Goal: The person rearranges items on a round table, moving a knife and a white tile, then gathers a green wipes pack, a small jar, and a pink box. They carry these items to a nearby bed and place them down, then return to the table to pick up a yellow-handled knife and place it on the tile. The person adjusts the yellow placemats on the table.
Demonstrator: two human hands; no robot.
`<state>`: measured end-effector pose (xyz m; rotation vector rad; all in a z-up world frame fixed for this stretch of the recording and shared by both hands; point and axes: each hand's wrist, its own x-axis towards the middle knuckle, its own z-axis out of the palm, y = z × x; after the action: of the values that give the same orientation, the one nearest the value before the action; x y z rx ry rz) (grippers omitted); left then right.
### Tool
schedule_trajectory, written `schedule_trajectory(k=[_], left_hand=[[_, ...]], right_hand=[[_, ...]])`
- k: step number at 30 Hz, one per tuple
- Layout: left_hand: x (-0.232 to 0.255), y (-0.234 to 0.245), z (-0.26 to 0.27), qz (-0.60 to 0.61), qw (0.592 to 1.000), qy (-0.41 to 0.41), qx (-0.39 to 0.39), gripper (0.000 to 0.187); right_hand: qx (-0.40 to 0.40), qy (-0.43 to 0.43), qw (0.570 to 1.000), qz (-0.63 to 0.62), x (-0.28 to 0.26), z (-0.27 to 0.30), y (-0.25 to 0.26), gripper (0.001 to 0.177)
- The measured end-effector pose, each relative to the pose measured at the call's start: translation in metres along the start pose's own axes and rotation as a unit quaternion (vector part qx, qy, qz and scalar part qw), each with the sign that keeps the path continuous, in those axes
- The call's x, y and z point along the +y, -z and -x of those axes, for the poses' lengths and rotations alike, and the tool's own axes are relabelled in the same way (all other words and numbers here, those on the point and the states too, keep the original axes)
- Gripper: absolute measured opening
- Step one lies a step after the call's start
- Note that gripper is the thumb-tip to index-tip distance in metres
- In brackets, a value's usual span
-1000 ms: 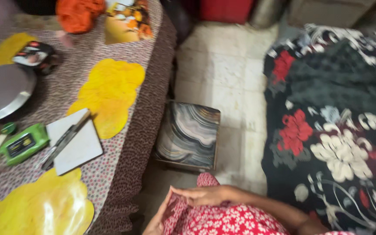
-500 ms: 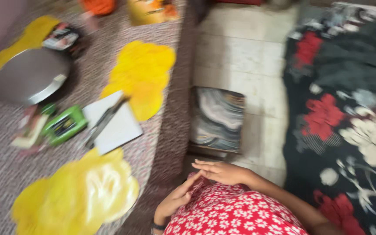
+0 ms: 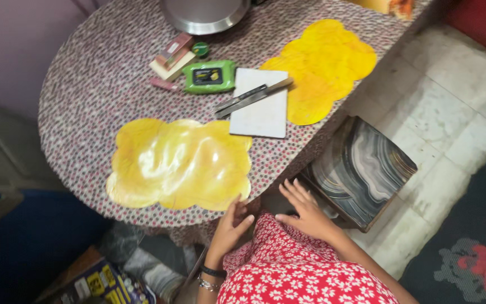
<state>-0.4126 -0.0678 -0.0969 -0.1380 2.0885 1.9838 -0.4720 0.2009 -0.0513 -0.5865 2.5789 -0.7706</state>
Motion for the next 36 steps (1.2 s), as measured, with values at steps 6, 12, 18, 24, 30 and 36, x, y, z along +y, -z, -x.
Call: schedule_trajectory(k=[6, 12, 18, 24, 30, 36], left_hand=[[-0.009, 0.013, -0.008, 0.068, 0.983, -0.070, 0.156, 0.091], [-0.004, 0.007, -0.041, 0.030, 0.970, -0.035, 0.241, 0.092], [-0.010, -0.014, -0.105, 0.082, 0.956, -0.025, 0.280, 0.087], [0.008, -0.033, -0.171, 0.117, 0.958, -0.015, 0.263, 0.083], [0.008, -0.052, -0.219, 0.367, 0.891, 0.130, 0.234, 0.084], [-0.002, -0.066, -0.240, 0.433, 0.858, 0.164, 0.223, 0.090]], right_hand=[[0.051, 0.049, 0.996, 0.048, 0.007, -0.033, 0.004, 0.103], [0.035, 0.072, 0.995, 0.060, 0.027, -0.073, 0.028, 0.111], [0.039, 0.133, 0.989, 0.055, 0.064, -0.136, 0.069, 0.110], [0.042, 0.127, 0.988, 0.081, 0.115, -0.204, 0.113, 0.110], [0.071, 0.176, 0.977, 0.093, 0.177, -0.274, 0.136, 0.106], [0.056, 0.166, 0.983, 0.049, 0.207, -0.342, 0.154, 0.101]])
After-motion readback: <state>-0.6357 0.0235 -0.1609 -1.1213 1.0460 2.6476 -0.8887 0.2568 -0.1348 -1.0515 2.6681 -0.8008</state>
